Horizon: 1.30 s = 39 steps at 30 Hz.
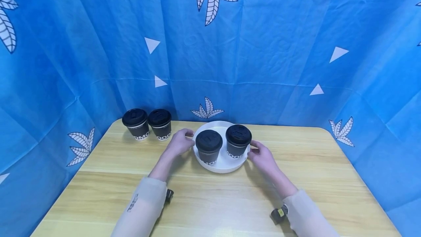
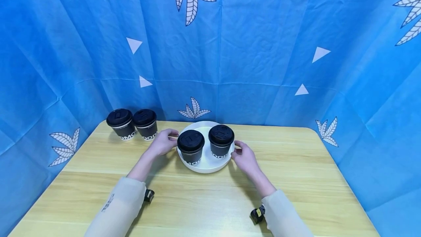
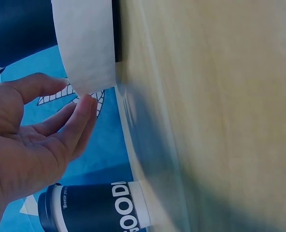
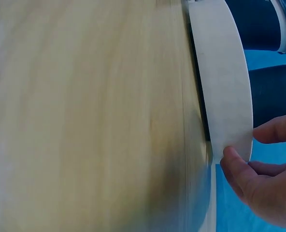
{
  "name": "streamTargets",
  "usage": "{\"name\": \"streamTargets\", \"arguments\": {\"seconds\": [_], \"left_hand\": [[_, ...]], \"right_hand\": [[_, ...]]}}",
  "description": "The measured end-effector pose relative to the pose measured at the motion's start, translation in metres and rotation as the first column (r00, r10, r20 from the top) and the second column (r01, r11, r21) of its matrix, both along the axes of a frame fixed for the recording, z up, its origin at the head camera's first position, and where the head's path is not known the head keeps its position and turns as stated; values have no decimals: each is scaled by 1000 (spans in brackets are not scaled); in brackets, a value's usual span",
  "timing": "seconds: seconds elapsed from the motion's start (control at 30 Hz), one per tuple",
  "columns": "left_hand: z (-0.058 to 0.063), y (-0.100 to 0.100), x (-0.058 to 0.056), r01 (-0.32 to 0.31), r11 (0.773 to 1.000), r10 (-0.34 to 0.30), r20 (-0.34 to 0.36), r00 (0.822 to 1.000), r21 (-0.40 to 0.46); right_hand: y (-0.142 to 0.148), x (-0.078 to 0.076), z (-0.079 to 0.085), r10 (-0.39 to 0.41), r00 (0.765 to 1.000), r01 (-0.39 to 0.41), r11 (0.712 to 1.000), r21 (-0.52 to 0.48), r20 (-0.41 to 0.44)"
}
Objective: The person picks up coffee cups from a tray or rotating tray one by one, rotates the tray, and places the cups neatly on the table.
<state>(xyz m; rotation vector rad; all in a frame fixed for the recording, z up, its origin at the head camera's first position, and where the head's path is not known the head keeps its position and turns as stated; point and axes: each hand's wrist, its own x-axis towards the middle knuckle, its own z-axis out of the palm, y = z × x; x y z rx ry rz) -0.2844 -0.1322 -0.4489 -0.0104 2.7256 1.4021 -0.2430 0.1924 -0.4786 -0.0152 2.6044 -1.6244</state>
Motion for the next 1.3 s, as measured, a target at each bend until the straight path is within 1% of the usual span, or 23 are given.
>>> {"name": "streamTargets", "arguments": {"seconds": [0.2, 0.3, 0.43, 0.6, 0.73, 0.83, 0.97, 1.13, 1.3], "left_hand": [[-4, -2, 3, 18, 1000, -18, 24, 1000, 15], [-5, -2, 3, 25, 1000, -25, 22, 999, 7], [-8, -2, 0, 31, 999, -31, 12, 999, 13], [-9, -3, -4, 42, 998, -42, 7, 999, 46], [-9, -3, -5, 44, 998, -44, 2, 999, 45], [-9, -2, -6, 44, 998, -44, 2, 999, 40], [-9, -2, -9, 42, 998, -42, 7, 999, 40], [-12, -3, -14, 46, 998, -46, 2, 999, 49], [-14, -5, -18, 51, 998, -51, -11, 999, 40]], "right_hand": [[-1, 4, 2, -1, 1000, 1, 1000, 0, 0], [-1, 5, 2, -5, 1000, 5, 1000, 1, 0], [0, 6, 1, -7, 1000, 7, 1000, -10, 1], [2, 5, 2, -5, 1000, 6, 999, -47, 2], [4, 1, 2, -22, 1000, 21, 999, -45, -20], [5, -4, 2, -23, 999, 22, 999, -37, -46], [7, -11, 2, -20, 998, 18, 999, -30, -58], [6, -17, 0, -12, 999, 11, 1000, -13, -46], [4, -19, -1, 0, 1000, 0, 1000, -15, -25]]}}
